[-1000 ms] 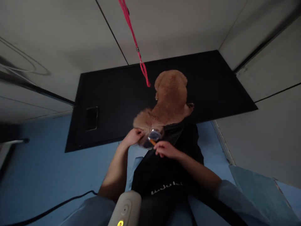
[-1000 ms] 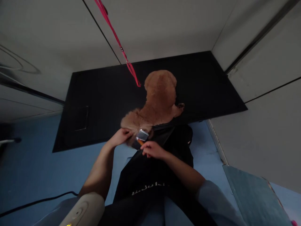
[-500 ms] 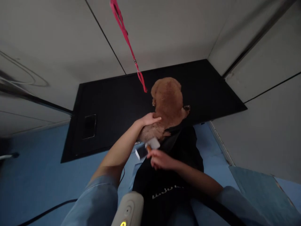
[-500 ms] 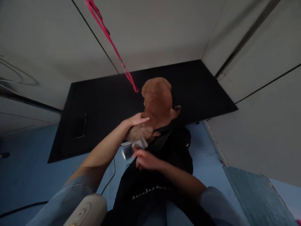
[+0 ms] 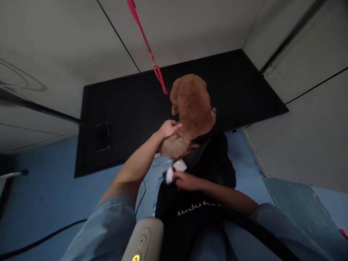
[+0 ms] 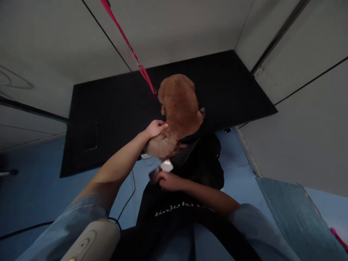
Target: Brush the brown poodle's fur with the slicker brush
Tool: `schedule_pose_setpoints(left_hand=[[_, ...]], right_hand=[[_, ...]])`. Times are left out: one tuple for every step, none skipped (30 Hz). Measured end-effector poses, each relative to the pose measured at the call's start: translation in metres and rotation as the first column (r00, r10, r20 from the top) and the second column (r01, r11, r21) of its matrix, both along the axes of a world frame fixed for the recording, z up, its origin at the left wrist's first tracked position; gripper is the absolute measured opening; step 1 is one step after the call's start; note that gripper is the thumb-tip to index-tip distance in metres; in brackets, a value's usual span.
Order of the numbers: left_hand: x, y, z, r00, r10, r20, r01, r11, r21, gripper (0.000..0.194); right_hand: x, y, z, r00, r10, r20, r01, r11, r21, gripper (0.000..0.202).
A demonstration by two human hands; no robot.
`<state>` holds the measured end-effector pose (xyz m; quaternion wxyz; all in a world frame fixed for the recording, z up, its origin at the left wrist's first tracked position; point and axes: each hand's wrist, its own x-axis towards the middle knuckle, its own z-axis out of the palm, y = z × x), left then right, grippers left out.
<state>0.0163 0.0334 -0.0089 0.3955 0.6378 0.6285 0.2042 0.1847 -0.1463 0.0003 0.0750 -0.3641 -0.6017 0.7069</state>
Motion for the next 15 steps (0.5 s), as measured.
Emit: schedule_pose_setpoints(left_hand=[[-0.001,-0.001,0.0,1.0,0.0,0.005,0.0,1.0,0.001,0.042],[-0.001,-0.001,-0.001,1.0,-0.002,0.011,0.002,1.0,0.003,0.044],[0.0,-0.003,-0.001,1.0,-0.007,0.016,0.007,1.0,0.007,0.046],[0.0,-0.004,-0.001,1.0,-0.011,0.019,0.011,1.0,0.019,0.048],[0.001,-0.005,-0.001,1.0,-0.014,0.019,0.014,0.999,0.032,0.05],[0.002,-0.006,0.0,1.0,-0.015,0.017,0.014,0.999,0.042,0.052],[0.003,-0.008,0.0,1.0,-0.012,0.017,0.012,0.999,0.046,0.054],[0.004,-0.009,0.0,1.0,-0.008,0.02,0.007,0.999,0.045,0.056],[0.004,-0.01,0.0,1.0,0.0,0.03,-0.001,0.999,0.039,0.057],[0.004,-0.012,0.001,0.999,0.01,0.046,-0.011,0.999,0.031,0.059],[0.004,-0.013,0.0,0.998,0.02,0.067,-0.021,1.0,0.023,0.06],[0.004,-0.014,0.0,0.995,0.028,0.093,-0.03,0.999,0.017,0.061],[0.004,-0.014,0.0,0.992,0.035,0.12,-0.037,0.999,0.014,0.062],[0.003,-0.015,0.0,0.989,0.041,0.144,-0.044,0.999,0.015,0.062],[0.003,-0.016,0.0,0.986,0.045,0.164,-0.048,0.999,0.015,0.062]], right_hand=[[0.0,-0.002,0.0,0.998,0.059,-0.012,-0.059,0.998,-0.022,0.02],[-0.001,-0.001,0.0,0.998,0.059,-0.026,-0.059,0.998,-0.019,0.02],[-0.001,0.0,0.002,0.999,0.002,-0.034,-0.001,1.0,0.015,0.02],[-0.002,0.003,0.003,0.996,-0.089,-0.031,0.091,0.994,0.068,0.022],[-0.003,0.005,0.004,0.985,-0.174,-0.018,0.175,0.978,0.117,0.022],[-0.004,0.007,0.005,0.976,-0.218,0.002,0.216,0.966,0.141,0.023],[-0.005,0.006,0.005,0.982,-0.189,0.028,0.185,0.976,0.113,0.022],[-0.006,0.005,0.005,0.993,-0.11,0.042,0.108,0.993,0.05,0.021],[-0.007,0.002,0.005,0.999,-0.022,0.035,0.022,0.999,-0.026,0.019],[-0.008,0.0,0.004,1.0,0.03,0.008,-0.029,0.996,-0.082,0.019],[-0.008,-0.001,0.004,0.999,0.022,-0.023,-0.024,0.995,-0.095,0.019],[-0.008,-0.001,0.004,0.998,-0.038,-0.045,0.035,0.997,-0.063,0.021],[-0.008,0.0,0.005,0.99,-0.13,-0.05,0.13,0.992,0.0,0.023],[-0.007,0.001,0.005,0.977,-0.211,-0.045,0.213,0.975,0.062,0.025],[-0.007,0.001,0.005,0.969,-0.245,-0.028,0.247,0.965,0.088,0.026]])
